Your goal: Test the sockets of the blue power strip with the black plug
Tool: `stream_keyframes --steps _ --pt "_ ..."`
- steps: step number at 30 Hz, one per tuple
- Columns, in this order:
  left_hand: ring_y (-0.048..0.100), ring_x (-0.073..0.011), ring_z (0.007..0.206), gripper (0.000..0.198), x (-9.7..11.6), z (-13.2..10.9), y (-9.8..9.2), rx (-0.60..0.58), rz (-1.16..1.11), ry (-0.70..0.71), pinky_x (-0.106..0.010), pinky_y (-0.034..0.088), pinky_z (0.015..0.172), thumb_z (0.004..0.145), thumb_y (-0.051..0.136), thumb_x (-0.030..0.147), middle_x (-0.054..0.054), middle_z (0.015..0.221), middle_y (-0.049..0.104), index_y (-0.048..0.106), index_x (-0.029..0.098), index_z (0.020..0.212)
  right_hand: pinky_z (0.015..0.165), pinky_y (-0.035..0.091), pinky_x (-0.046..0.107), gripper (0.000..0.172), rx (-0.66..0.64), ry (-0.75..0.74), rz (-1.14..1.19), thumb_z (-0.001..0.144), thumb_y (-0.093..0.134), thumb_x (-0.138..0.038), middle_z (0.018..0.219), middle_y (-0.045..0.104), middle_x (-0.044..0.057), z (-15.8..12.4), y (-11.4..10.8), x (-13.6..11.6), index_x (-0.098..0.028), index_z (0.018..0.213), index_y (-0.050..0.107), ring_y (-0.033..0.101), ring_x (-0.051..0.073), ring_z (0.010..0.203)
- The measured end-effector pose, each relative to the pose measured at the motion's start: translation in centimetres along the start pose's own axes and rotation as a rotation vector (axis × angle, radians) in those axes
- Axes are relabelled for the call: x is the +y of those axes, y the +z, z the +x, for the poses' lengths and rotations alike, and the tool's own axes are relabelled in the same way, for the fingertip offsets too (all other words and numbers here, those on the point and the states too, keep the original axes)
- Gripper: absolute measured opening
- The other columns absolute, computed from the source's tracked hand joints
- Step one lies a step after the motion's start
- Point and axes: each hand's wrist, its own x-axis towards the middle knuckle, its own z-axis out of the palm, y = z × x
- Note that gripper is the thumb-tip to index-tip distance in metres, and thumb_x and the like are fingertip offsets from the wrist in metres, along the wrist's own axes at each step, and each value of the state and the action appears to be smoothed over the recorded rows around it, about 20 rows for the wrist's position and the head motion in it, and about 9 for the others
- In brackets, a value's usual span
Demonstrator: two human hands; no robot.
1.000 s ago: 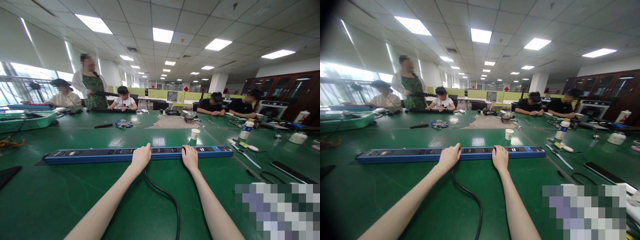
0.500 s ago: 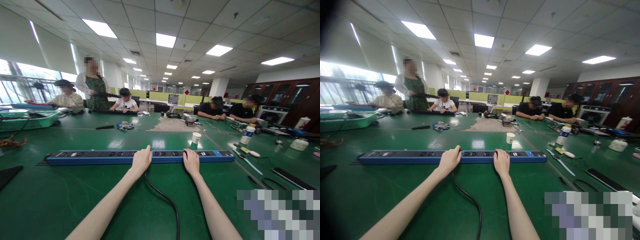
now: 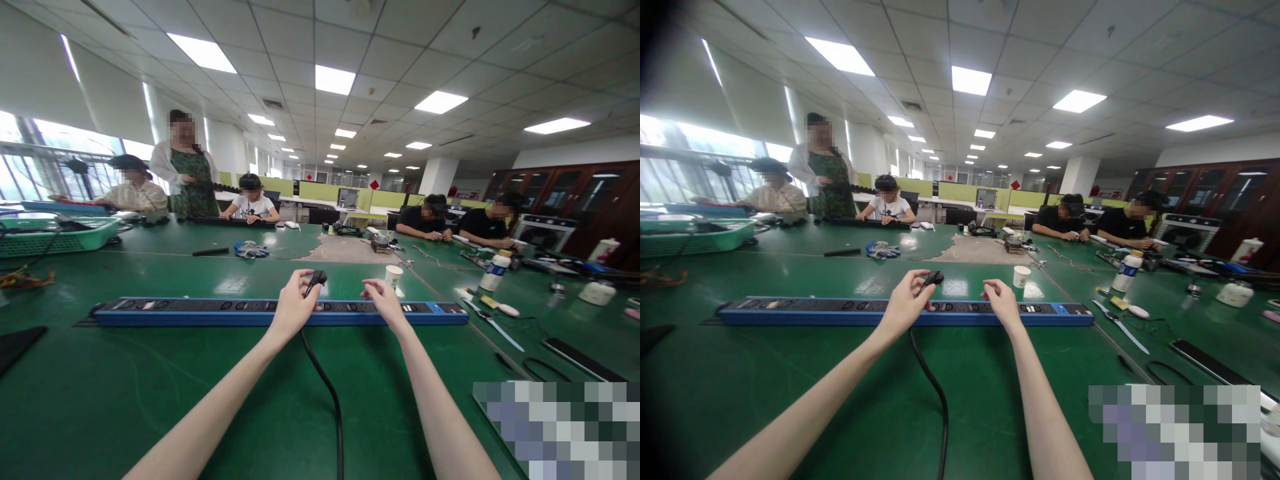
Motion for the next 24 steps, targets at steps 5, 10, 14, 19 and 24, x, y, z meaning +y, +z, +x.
stream_keyframes --steps 5,10,14,19,24 --pt "0.074 -0.0184 0.088 0.024 0.1 -2.4 3.6 -0.083 -0.197 0.057 -0.031 0.066 0.067 0.096 0.062 0.039 -0.007 0.102 0.072 0.053 0.021 0.108 0.055 0.049 0.028 0.051 -0.233 0.012 0.131 0.095 0.055 -0.064 0.062 0.069 0.001 -1.0 0.4 -8.5 -0.02 0.115 0.072 0.062 0.016 0.053" --pt "0.074 -0.0194 0.102 0.012 0.3 -4.1 5.1 -0.1 -0.193 0.162 -0.035 0.064 0.087 0.102 0.054 0.031 -0.007 0.109 0.073 0.056 0.023 0.109 0.057 0.047 0.029 0.039 -0.166 0.051 -0.252 0.09 0.065 -0.059 0.059 0.067 0.002 -2.0 1.4 -9.6 -0.022 0.095 0.073 0.063 0.018 0.054" --pt "0.073 -0.0209 0.107 0.014 0.6 -4.8 5.3 -0.089 -0.156 0.197 -0.037 0.059 0.095 0.103 0.053 0.032 -0.007 0.111 0.074 0.06 0.023 0.112 0.063 0.049 0.026 0.029 -0.064 0.142 -0.443 0.091 0.064 -0.046 0.067 0.07 0.002 -1.6 1.4 -7.8 -0.019 0.099 0.069 0.065 0.015 0.057" --pt "0.069 -0.0215 0.118 0.031 1.3 -5.2 5.0 -0.233 -0.079 0.284 -0.037 0.053 0.105 0.107 0.045 0.039 -0.006 0.126 0.073 0.064 0.025 0.126 0.056 0.049 0.024 0.022 -0.118 0.252 -0.257 0.091 0.058 -0.035 0.071 0.07 0.001 -0.7 1.6 -5.0 -0.018 0.103 0.064 0.063 0.014 0.052" --pt "0.067 -0.022 0.121 0.047 -2.7 -4.5 4.4 -0.236 0.168 0.323 -0.043 0.048 0.11 0.111 0.025 0.034 -0.004 0.118 0.077 0.057 0.027 0.144 0.063 0.052 0.025 0.024 -0.049 0.211 -0.036 0.091 0.055 -0.04 0.085 0.073 0.003 -0.2 2.7 -1.5 -0.019 0.099 0.065 0.068 0.016 0.072"
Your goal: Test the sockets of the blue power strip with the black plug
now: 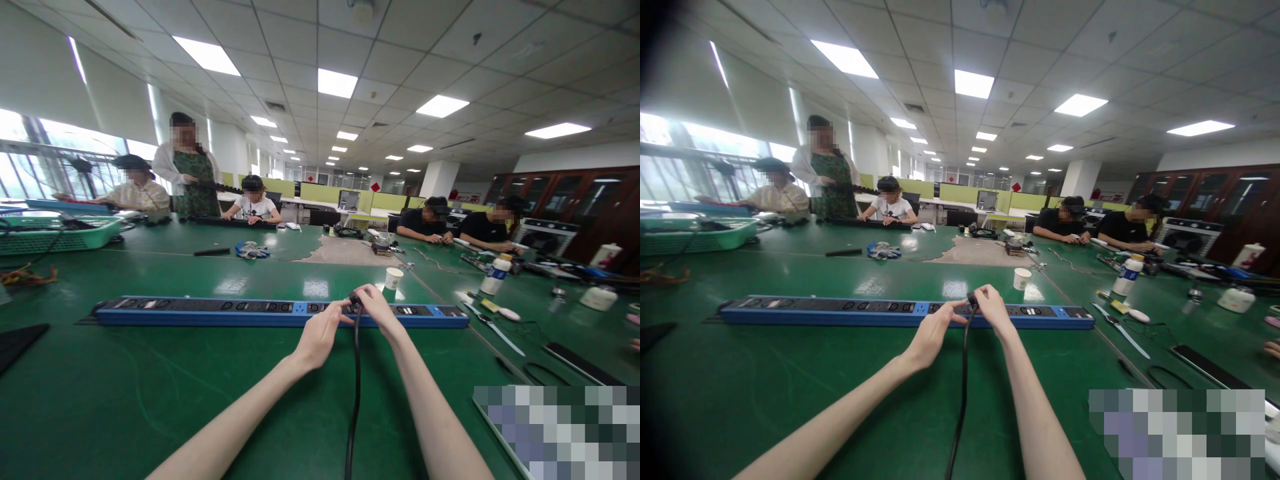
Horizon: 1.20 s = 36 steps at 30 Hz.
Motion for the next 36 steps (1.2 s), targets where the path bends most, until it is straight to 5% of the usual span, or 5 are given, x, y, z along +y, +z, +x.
stream_keyframes --steps 3,9,23,36 --pt "0.058 -0.0255 0.133 0.044 -4.3 -1.1 0.7 0.119 0.413 0.049 -0.048 0.038 0.12 0.107 0.036 0.028 -0.01 0.138 0.068 0.057 0.021 0.144 0.069 0.05 0.026 0.023 0.04 -0.05 -0.086 0.09 0.054 -0.04 0.084 0.072 0.002 0.5 0.6 1.6 -0.02 0.095 0.064 0.066 0.017 0.076" --pt "0.044 -0.0276 0.148 0.054 -8.8 -2.4 1.7 0.068 0.831 0.084 -0.052 0.022 0.129 0.102 0.044 0.026 -0.012 0.158 0.05 0.047 0.017 0.155 0.072 0.042 0.026 0.015 0.023 -0.152 -0.318 0.095 0.051 -0.036 0.083 0.07 0.0 0.5 1.8 2.2 -0.023 0.093 0.058 0.064 0.018 0.079" --pt "0.041 -0.0261 0.15 0.06 -9.6 -2.5 1.7 0.058 0.844 0.09 -0.05 0.018 0.13 0.096 0.045 0.02 -0.011 0.16 0.048 0.047 0.015 0.156 0.081 0.044 0.03 0.02 -0.067 -0.239 -1.079 0.102 0.044 -0.02 0.106 0.074 0.015 -1.0 6.2 -1.9 -0.018 0.119 0.055 0.07 0.024 0.099" --pt "0.04 -0.027 0.151 0.066 -9.3 -2.7 1.6 0.058 0.857 0.092 -0.051 0.018 0.13 0.091 0.048 0.018 -0.013 0.161 0.047 0.045 0.015 0.157 0.075 0.04 0.028 0.013 -0.006 -0.236 -0.955 0.103 0.046 -0.027 0.101 0.073 0.01 -2.1 5.8 -2.0 -0.021 0.11 0.056 0.069 0.022 0.092"
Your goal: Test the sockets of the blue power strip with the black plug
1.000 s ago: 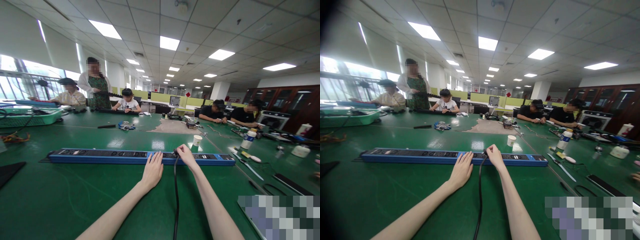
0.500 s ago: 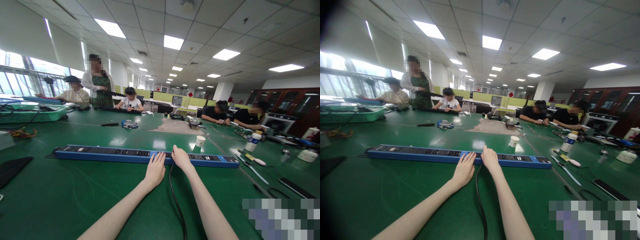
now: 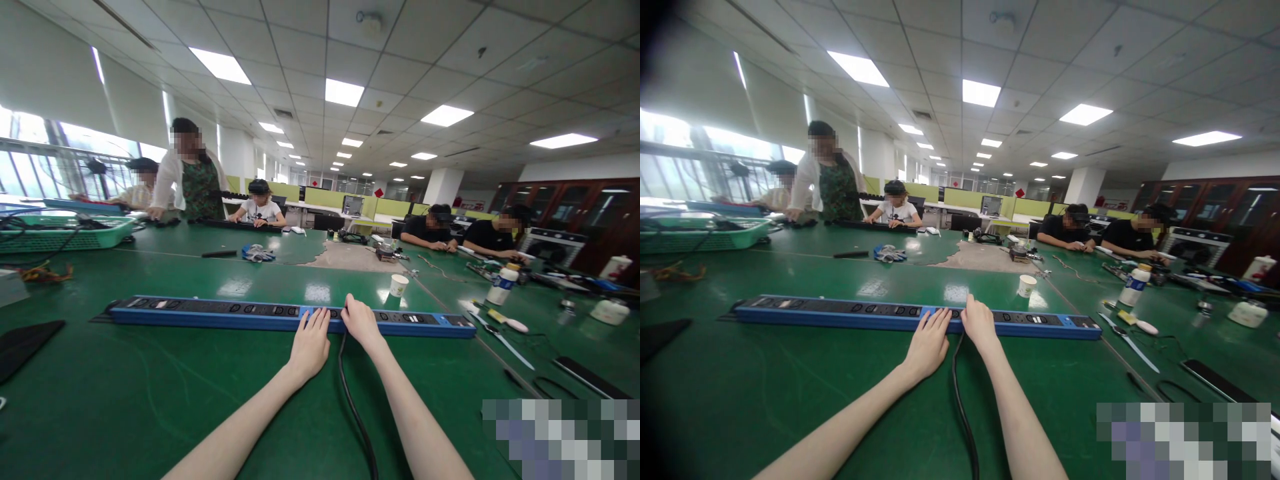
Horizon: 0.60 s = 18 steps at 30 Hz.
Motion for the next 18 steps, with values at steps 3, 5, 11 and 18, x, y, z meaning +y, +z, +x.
stream_keyframes --steps 3,5,11,18 --pt "0.04 -0.0267 0.151 0.067 0.0 0.0 0.0 -0.004 0.005 -0.004 -0.051 0.017 0.13 0.091 0.048 0.017 -0.012 0.162 0.046 0.045 0.016 0.157 0.071 0.036 0.028 0.02 0.089 0.05 0.108 0.104 0.044 -0.032 0.096 0.073 0.008 0.4 -2.4 0.1 -0.023 0.113 0.058 0.067 0.021 0.084" --pt "0.04 -0.0268 0.151 0.067 -0.1 0.0 0.0 -0.003 0.002 -0.006 -0.051 0.018 0.13 0.09 0.049 0.017 -0.012 0.162 0.046 0.045 0.017 0.158 0.07 0.036 0.028 0.026 0.192 0.096 0.194 0.104 0.042 -0.037 0.097 0.073 0.006 0.7 -4.7 0.8 -0.026 0.118 0.061 0.065 0.02 0.084" --pt "0.039 -0.0265 0.151 0.066 -0.1 -0.1 -0.1 -0.018 -0.011 -0.014 -0.05 0.018 0.13 0.091 0.049 0.018 -0.011 0.162 0.046 0.045 0.016 0.157 0.071 0.047 0.029 0.037 0.251 0.14 0.448 0.097 0.047 -0.042 0.08 0.072 0.004 1.3 -8.1 7.3 -0.025 0.115 0.075 0.065 0.02 0.074" --pt "0.039 -0.0259 0.151 0.065 -0.1 -0.1 -0.2 -0.024 -0.013 -0.015 -0.049 0.017 0.13 0.092 0.049 0.019 -0.011 0.162 0.046 0.044 0.016 0.157 0.067 0.057 0.03 0.033 -0.021 0.371 0.772 0.086 0.051 -0.027 0.079 0.073 0.006 0.8 -2.9 14.3 -0.017 0.104 0.076 0.071 0.019 0.071"
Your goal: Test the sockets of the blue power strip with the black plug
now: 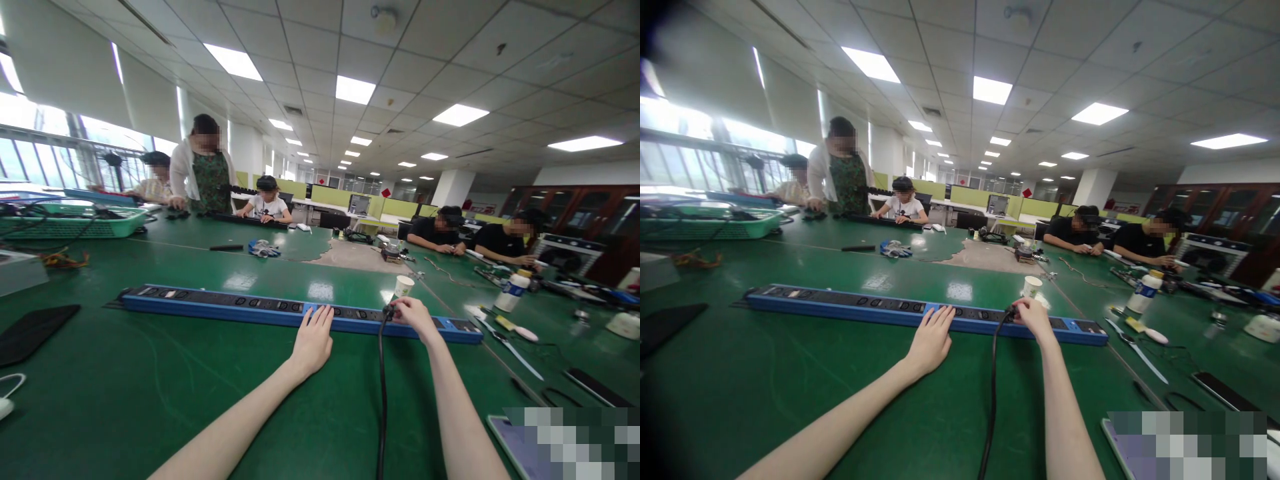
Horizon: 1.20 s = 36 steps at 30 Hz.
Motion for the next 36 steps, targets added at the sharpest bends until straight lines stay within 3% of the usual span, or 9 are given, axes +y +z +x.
stream_keyframes --steps 3,7,10,12,16,20,24,30,36 --pt "0.038 -0.0262 0.152 0.065 0.0 0.0 0.0 0.003 -0.003 -0.001 -0.05 0.017 0.13 0.092 0.05 0.019 -0.012 0.162 0.045 0.045 0.017 0.157 0.072 0.059 0.029 0.041 -0.106 -0.032 -0.053 0.079 0.051 -0.015 0.094 0.075 0.007 0.2 0.1 0.9 -0.017 0.111 0.075 0.071 0.017 0.079" --pt "0.038 -0.0257 0.152 0.065 -0.1 0.1 0.1 -0.007 -0.005 -0.001 -0.049 0.017 0.13 0.092 0.049 0.019 -0.012 0.162 0.045 0.045 0.016 0.157 0.096 0.054 0.032 0.056 -0.179 -0.308 -0.221 0.068 0.057 -0.006 0.129 0.07 0.01 -0.3 -0.2 -0.1 -0.021 0.118 0.076 0.07 0.018 0.105" --pt "0.038 -0.0254 0.152 0.065 -0.1 0.1 0.1 -0.007 -0.006 -0.001 -0.049 0.017 0.13 0.092 0.048 0.018 -0.011 0.162 0.045 0.044 0.017 0.157 0.106 0.049 0.037 0.044 -0.248 -0.359 -0.293 0.068 0.062 -0.007 0.121 0.074 0.008 -0.7 -0.9 -1.1 -0.022 0.104 0.081 0.067 0.022 0.116" --pt "0.039 -0.0256 0.151 0.066 -0.1 0.1 0.2 0.003 -0.008 0.0 -0.049 0.018 0.13 0.092 0.048 0.018 -0.011 0.162 0.045 0.044 0.017 0.157 0.098 0.054 0.036 0.035 -0.283 -0.284 -0.325 0.069 0.065 -0.01 0.106 0.078 0.007 -0.8 -1.6 -1.3 -0.022 0.097 0.082 0.07 0.023 0.103" --pt "0.04 -0.0271 0.15 0.07 -0.1 0.1 0.3 0.025 -0.018 0.013 -0.051 0.019 0.129 0.09 0.05 0.017 -0.011 0.162 0.046 0.041 0.018 0.159 0.065 0.056 0.028 0.033 -0.313 -0.147 -0.324 0.072 0.071 -0.021 0.09 0.079 0.005 -1.1 -3.1 -1.6 -0.023 0.103 0.082 0.068 0.018 0.066" --pt "0.04 -0.0275 0.151 0.07 -0.1 0.1 0.3 0.015 -0.015 0.013 -0.051 0.019 0.13 0.09 0.05 0.017 -0.012 0.162 0.045 0.042 0.017 0.159 0.066 0.053 0.027 0.027 -0.188 -0.28 -0.354 0.078 0.074 -0.032 0.093 0.079 0.005 -1.5 -3.3 -2.7 -0.024 0.101 0.082 0.07 0.019 0.071" --pt "0.039 -0.0271 0.151 0.07 -0.2 0.0 0.2 0.003 -0.013 0.008 -0.05 0.018 0.13 0.089 0.051 0.018 -0.011 0.162 0.045 0.043 0.018 0.159 0.078 0.052 0.028 0.027 -0.017 -0.446 -0.312 0.085 0.07 -0.043 0.098 0.079 0.007 -1.5 -1.2 -3.9 -0.022 0.098 0.08 0.072 0.022 0.089" --pt "0.04 -0.0277 0.151 0.073 -0.3 -0.1 0.3 0.017 -0.019 0.016 -0.052 0.019 0.129 0.089 0.052 0.018 -0.011 0.162 0.046 0.04 0.018 0.16 0.071 0.051 0.029 0.038 0.29 -0.199 -0.263 0.094 0.056 -0.052 0.089 0.078 0.01 -0.1 2.3 -2.9 -0.019 0.095 0.075 0.072 0.022 0.078" --pt "0.04 -0.027 0.15 0.067 -0.3 0.0 0.2 0.009 -0.024 0.002 -0.05 0.019 0.13 0.09 0.05 0.018 -0.011 0.162 0.046 0.045 0.017 0.157 0.079 0.049 0.033 0.032 0.28 -0.093 -0.586 0.094 0.059 -0.048 0.089 0.077 0.015 0.4 4.0 -1.2 -0.02 0.088 0.075 0.073 0.028 0.094"
